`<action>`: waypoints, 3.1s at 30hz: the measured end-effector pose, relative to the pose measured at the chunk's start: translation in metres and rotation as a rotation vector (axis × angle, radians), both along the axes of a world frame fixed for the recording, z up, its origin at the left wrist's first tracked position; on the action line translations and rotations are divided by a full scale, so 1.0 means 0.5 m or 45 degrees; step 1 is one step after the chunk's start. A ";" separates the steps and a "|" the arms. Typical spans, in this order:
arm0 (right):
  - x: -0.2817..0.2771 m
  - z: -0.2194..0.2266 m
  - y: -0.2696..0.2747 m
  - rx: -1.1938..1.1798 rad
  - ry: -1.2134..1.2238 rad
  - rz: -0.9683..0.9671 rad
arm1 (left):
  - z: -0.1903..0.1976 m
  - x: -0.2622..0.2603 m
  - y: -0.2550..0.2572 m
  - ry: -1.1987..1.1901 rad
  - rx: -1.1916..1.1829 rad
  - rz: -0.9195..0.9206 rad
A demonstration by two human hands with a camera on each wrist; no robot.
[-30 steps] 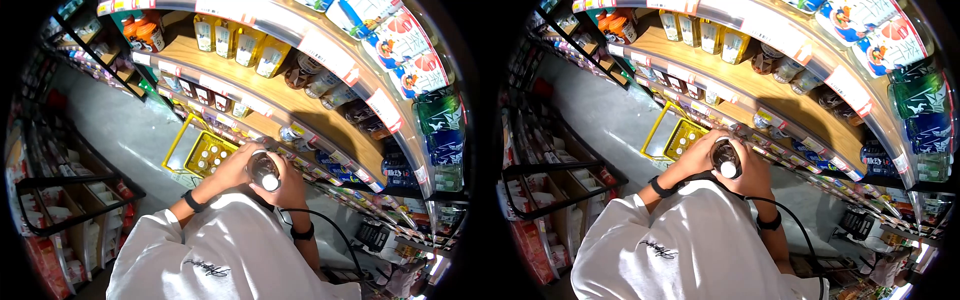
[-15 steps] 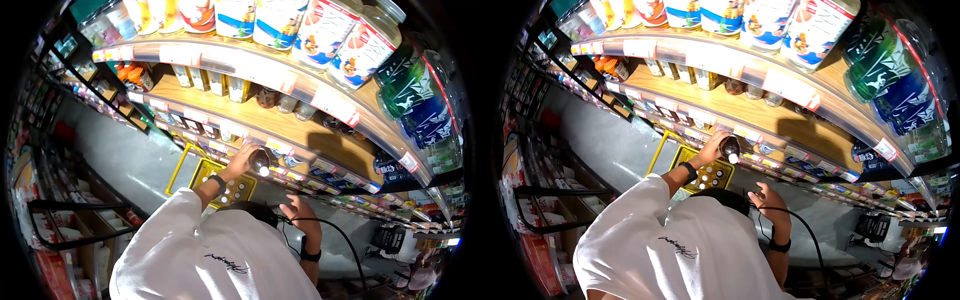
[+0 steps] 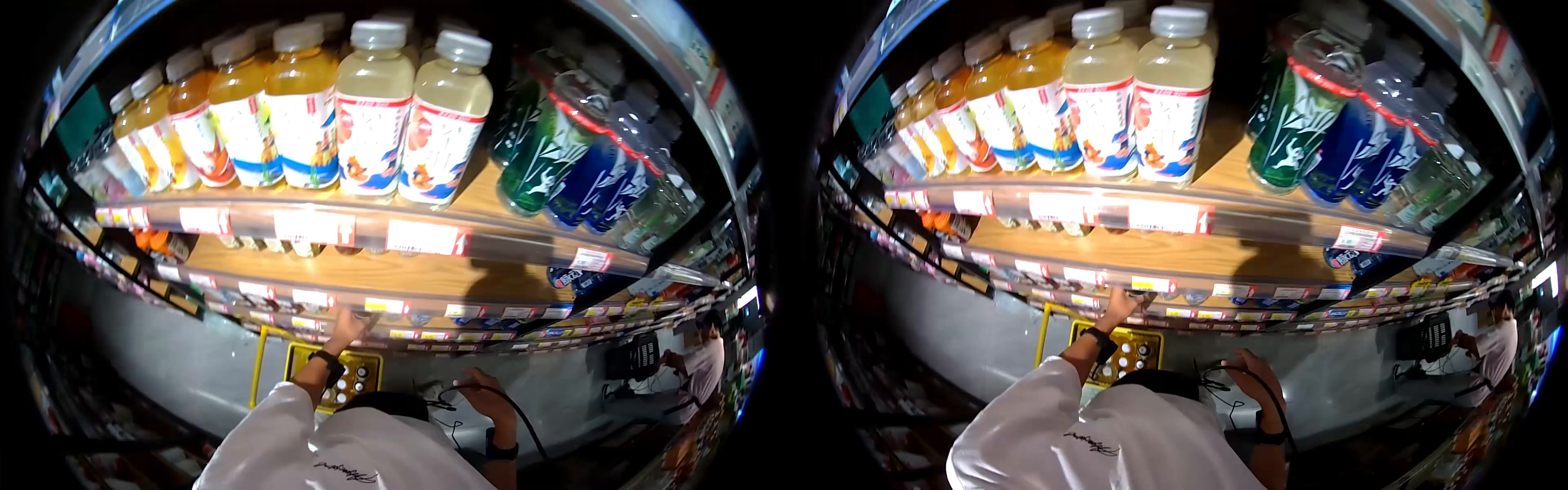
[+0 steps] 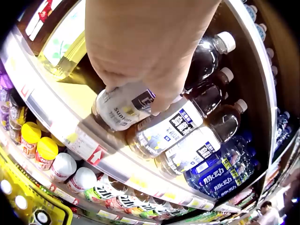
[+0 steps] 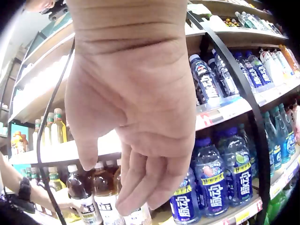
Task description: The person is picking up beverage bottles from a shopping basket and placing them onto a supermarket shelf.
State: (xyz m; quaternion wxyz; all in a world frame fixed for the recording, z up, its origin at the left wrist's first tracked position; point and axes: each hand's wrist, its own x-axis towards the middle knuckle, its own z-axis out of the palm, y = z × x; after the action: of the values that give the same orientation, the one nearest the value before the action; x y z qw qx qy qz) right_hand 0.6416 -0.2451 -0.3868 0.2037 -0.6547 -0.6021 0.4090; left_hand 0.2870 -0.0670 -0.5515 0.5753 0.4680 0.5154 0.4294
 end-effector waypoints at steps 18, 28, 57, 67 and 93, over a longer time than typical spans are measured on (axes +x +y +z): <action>-0.164 0.585 0.307 1.592 -0.482 -0.791 | 0.018 -0.025 0.025 0.275 0.152 -0.197; -0.197 0.529 0.391 1.804 -0.308 -0.978 | -0.167 -0.071 0.090 0.325 0.275 -0.352; -0.149 0.478 0.316 2.502 -0.967 -0.447 | 0.058 -0.040 -0.175 0.098 0.457 0.363; -0.209 0.503 0.161 1.187 -0.009 0.689 | 0.549 0.044 -0.245 0.053 1.333 0.169; -0.234 0.389 0.118 0.129 0.880 0.661 | 0.543 0.048 -0.366 -0.858 0.066 -0.623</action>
State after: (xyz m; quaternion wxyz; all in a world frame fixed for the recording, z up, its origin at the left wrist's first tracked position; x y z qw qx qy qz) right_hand 0.5244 -0.1862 -0.1924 0.3155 -0.2953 -0.6625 0.6118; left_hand 0.3110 -0.2500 -0.2799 0.7848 0.4243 0.1609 0.4221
